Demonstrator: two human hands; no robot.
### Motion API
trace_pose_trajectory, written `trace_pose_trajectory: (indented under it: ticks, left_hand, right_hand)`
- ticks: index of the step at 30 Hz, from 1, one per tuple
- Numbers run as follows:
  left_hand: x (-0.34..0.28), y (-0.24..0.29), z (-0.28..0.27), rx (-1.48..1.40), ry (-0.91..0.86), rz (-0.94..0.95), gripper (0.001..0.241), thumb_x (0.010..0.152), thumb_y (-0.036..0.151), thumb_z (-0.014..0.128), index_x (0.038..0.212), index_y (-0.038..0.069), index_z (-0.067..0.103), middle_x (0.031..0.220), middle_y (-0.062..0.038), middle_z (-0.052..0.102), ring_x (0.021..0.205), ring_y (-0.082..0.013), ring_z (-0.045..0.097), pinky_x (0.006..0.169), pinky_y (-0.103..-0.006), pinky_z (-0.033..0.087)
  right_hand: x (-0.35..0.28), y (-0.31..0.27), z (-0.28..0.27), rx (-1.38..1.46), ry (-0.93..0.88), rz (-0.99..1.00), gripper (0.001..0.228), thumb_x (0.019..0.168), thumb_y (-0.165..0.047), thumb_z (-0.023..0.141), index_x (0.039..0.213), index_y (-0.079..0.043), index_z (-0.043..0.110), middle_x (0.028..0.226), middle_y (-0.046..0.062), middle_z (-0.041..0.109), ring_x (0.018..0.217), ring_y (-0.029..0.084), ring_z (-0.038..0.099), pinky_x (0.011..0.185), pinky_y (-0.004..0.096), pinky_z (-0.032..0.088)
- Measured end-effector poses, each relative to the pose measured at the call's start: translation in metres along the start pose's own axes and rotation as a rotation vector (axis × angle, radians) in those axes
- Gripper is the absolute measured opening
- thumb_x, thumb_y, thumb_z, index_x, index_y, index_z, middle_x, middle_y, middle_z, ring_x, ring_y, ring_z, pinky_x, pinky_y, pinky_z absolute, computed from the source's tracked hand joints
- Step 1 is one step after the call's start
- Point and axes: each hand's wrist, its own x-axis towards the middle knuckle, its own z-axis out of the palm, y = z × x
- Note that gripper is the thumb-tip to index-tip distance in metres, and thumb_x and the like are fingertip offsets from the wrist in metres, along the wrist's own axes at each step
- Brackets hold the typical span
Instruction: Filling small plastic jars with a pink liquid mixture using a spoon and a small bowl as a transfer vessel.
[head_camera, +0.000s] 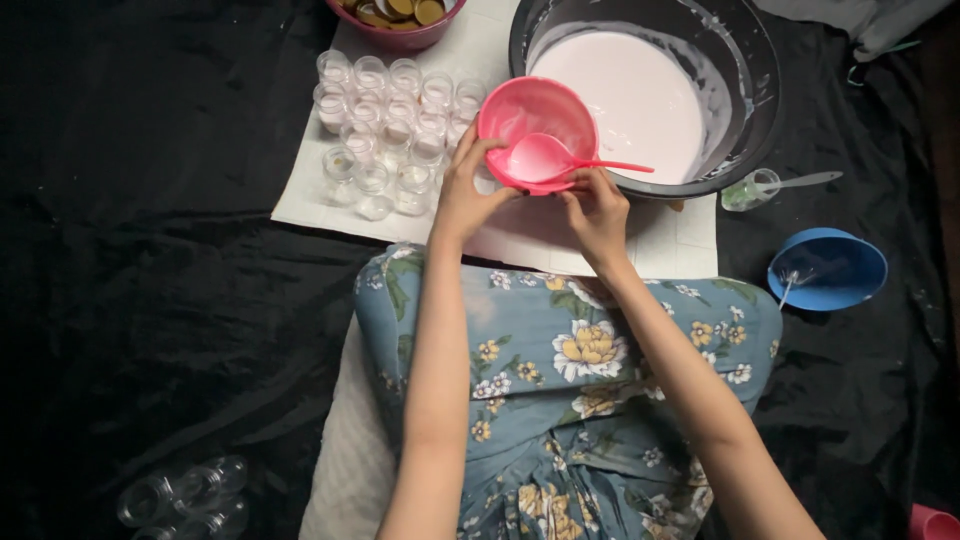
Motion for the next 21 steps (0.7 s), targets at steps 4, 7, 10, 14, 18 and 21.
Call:
trace_pose_trajectory:
  ticks: [4,7,10,14,18,21]
  left_hand:
    - [-0.001,0.002,-0.002,-0.025,0.007,-0.019,0.051,0.068,0.019,0.097,0.109,0.019,0.067,0.160,-0.018,0.038,0.141,-0.0455,0.045,0.117,-0.0551,0.039]
    - [-0.001,-0.001,-0.002,-0.027,0.032,-0.011,0.050,0.067,0.020,0.098,0.104,0.019,0.065,0.160,-0.016,0.039,0.141,-0.0415,0.046,0.117,-0.0513,0.040]
    - [-0.002,-0.001,-0.002,-0.023,0.042,0.000,0.050,0.067,0.022,0.098,0.103,0.019,0.064,0.160,-0.016,0.039,0.140,-0.0418,0.046,0.117,-0.0518,0.040]
    - [-0.003,0.003,-0.003,-0.032,0.036,-0.032,0.051,0.067,0.022,0.098,0.104,0.018,0.064,0.160,-0.018,0.038,0.142,-0.0417,0.044,0.118,-0.0518,0.038]
    - [-0.003,0.011,-0.004,-0.019,0.035,-0.039,0.050,0.068,0.020,0.097,0.105,0.016,0.064,0.159,-0.020,0.038,0.142,-0.0432,0.043,0.119,-0.0522,0.037]
    - [-0.003,0.017,-0.004,-0.029,0.033,-0.065,0.050,0.068,0.020,0.097,0.105,0.017,0.064,0.158,-0.021,0.040,0.141,-0.0434,0.044,0.119,-0.0526,0.036]
  right_hand:
    - [-0.003,-0.012,-0.007,-0.152,-0.002,-0.027,0.033,0.089,-0.012,0.084,0.116,-0.008,0.065,0.093,0.013,0.073,0.085,0.034,0.075,0.074,0.042,0.060]
    - [-0.014,0.002,-0.016,-0.176,0.087,0.013,0.066,0.085,-0.025,0.094,0.129,-0.007,0.048,0.131,0.022,0.064,0.090,0.031,0.076,0.078,0.042,0.060]
    - [-0.010,0.008,-0.032,-0.334,0.274,0.021,0.079,0.084,-0.037,0.096,0.132,-0.005,0.043,0.121,0.015,0.063,0.098,0.028,0.073,0.084,0.036,0.058]
    - [0.030,-0.015,-0.059,-0.512,0.085,-0.244,0.057,0.090,-0.028,0.090,0.133,-0.011,0.057,0.143,0.015,0.049,0.139,0.035,0.044,0.115,0.054,0.027]
    - [0.045,0.027,-0.064,-0.892,-0.258,-0.365,0.033,0.088,-0.027,0.085,0.119,-0.027,0.072,0.097,-0.004,0.065,0.096,0.018,0.062,0.111,0.050,0.029]
    - [0.042,0.053,-0.062,-0.898,-0.158,-0.395,0.011,0.098,-0.025,0.077,0.094,-0.026,0.067,0.077,-0.009,0.062,0.073,0.013,0.066,0.102,0.037,0.039]
